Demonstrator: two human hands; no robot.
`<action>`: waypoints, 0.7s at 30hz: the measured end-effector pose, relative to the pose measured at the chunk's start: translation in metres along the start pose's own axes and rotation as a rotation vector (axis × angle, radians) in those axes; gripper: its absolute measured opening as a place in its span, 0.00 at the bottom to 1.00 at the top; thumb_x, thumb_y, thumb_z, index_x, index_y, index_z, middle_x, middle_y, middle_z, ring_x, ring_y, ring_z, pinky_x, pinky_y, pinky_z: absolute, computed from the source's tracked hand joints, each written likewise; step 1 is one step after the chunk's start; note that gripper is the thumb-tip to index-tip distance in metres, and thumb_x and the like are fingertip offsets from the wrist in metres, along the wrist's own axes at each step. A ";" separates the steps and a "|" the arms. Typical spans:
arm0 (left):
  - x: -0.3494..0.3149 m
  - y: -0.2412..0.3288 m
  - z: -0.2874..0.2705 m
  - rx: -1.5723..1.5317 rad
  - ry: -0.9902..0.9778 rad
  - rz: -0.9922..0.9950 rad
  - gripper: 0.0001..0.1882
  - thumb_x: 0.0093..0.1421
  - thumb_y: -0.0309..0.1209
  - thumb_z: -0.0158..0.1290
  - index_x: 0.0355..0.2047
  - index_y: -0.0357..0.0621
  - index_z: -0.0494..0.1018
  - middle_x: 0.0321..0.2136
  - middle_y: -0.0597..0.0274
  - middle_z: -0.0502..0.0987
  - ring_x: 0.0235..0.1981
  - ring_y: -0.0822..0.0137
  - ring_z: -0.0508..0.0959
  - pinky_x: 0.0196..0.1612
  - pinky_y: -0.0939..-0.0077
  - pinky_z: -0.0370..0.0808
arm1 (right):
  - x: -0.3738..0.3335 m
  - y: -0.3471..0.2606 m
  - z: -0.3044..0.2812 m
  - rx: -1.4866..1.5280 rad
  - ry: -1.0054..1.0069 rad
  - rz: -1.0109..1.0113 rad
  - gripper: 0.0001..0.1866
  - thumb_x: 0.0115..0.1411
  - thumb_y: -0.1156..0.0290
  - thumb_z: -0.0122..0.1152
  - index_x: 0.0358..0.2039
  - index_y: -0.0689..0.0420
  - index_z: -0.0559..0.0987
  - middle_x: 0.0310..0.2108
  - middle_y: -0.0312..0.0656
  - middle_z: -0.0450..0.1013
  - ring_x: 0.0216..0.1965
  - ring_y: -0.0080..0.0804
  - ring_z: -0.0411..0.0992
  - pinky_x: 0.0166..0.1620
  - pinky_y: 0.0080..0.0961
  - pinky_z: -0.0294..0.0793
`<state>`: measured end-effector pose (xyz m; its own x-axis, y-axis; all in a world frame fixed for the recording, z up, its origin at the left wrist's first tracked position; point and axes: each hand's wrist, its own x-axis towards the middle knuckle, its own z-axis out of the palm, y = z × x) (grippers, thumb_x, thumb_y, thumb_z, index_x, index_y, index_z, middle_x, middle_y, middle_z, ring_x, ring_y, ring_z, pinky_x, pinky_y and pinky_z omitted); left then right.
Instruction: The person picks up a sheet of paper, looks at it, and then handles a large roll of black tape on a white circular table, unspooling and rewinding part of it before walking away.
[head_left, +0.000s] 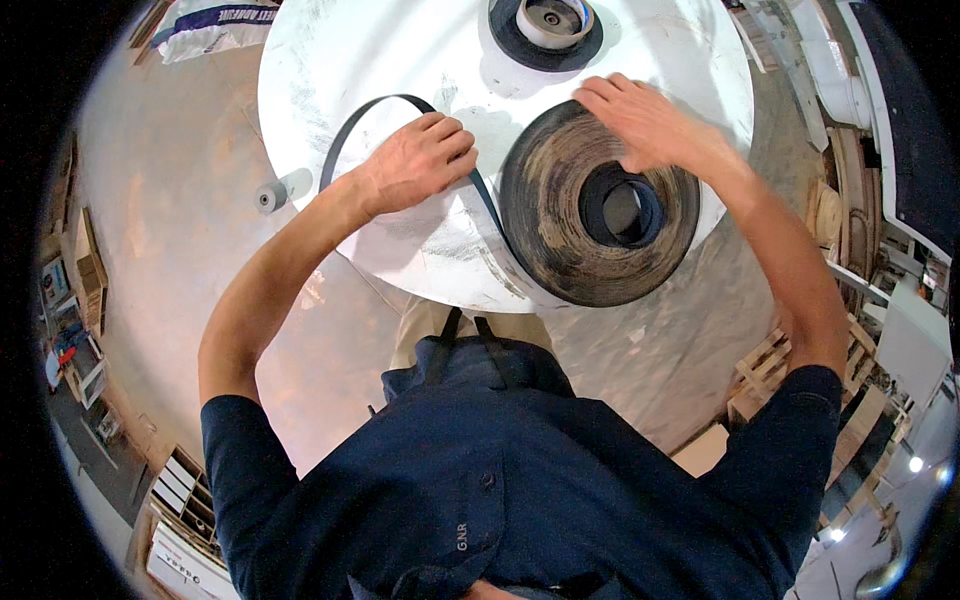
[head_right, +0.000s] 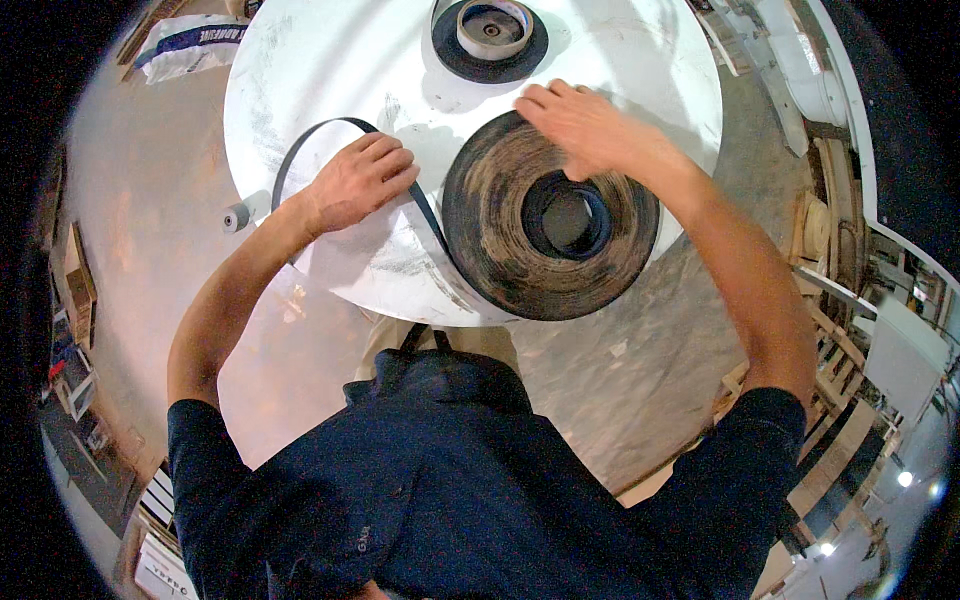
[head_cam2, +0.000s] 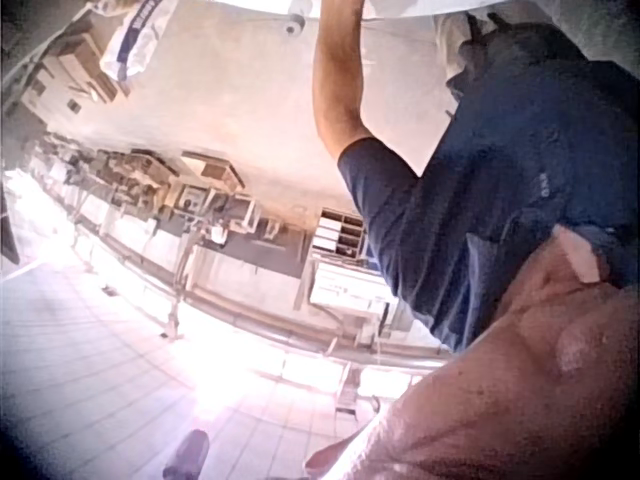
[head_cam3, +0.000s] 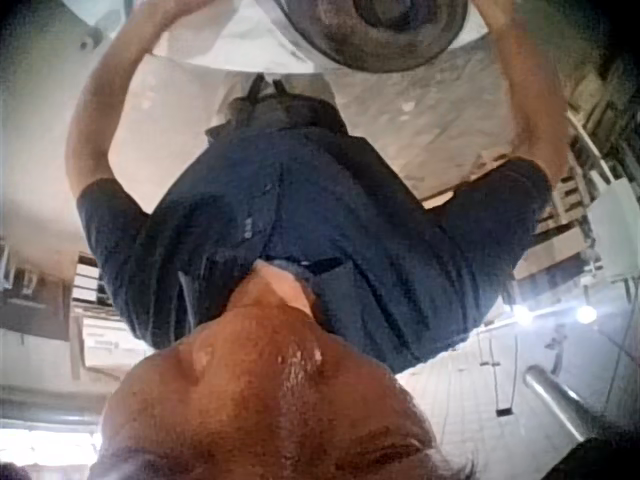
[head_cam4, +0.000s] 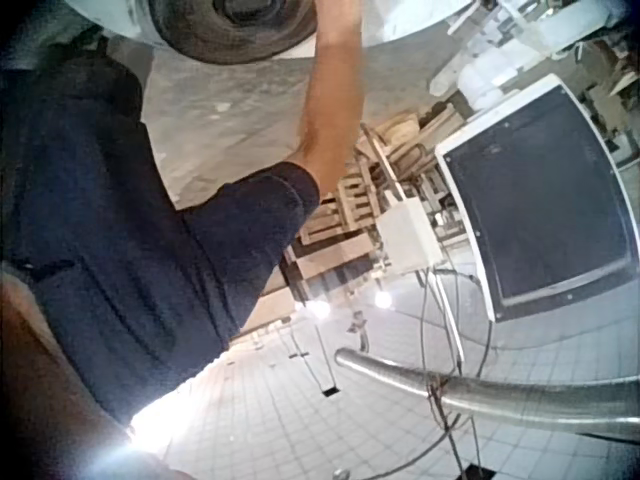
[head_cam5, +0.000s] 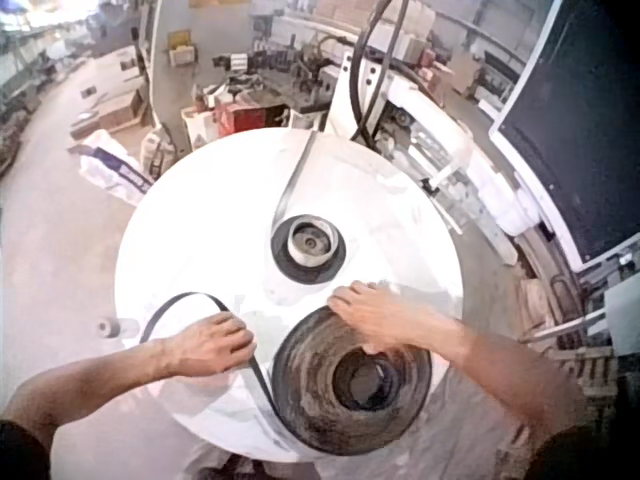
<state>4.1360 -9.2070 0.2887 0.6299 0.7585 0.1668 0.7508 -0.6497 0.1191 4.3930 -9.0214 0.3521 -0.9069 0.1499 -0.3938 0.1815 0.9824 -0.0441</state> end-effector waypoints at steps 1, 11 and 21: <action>-0.005 -0.001 -0.002 0.019 0.000 -0.004 0.17 0.50 0.27 0.52 0.42 0.42 0.69 0.40 0.59 0.71 0.47 0.59 0.70 0.54 0.65 0.69 | 0.011 -0.005 -0.002 -0.065 0.009 -0.062 0.46 0.31 0.77 0.71 0.55 0.60 0.62 0.53 0.42 0.61 0.53 0.41 0.62 0.54 0.33 0.66; -0.024 -0.019 -0.011 0.078 -0.044 -0.030 0.18 0.50 0.28 0.51 0.44 0.42 0.70 0.42 0.61 0.71 0.49 0.60 0.70 0.58 0.63 0.66 | 0.078 -0.093 -0.009 -0.397 0.108 -0.708 0.17 0.52 0.69 0.58 0.44 0.50 0.73 0.45 0.30 0.66 0.48 0.30 0.64 0.52 0.27 0.64; -0.020 -0.017 -0.011 0.011 -0.058 0.012 0.14 0.50 0.28 0.52 0.38 0.40 0.70 0.39 0.59 0.71 0.47 0.60 0.71 0.59 0.63 0.66 | 0.003 -0.159 0.004 -0.003 0.427 -0.366 0.17 0.47 0.69 0.55 0.36 0.67 0.76 0.40 0.46 0.69 0.46 0.40 0.66 0.53 0.29 0.65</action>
<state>4.1091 -9.2116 0.2940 0.6492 0.7525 0.1108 0.7450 -0.6585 0.1068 4.3634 -9.1774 0.3541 -0.9841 -0.1693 0.0538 -0.1742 0.9791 -0.1052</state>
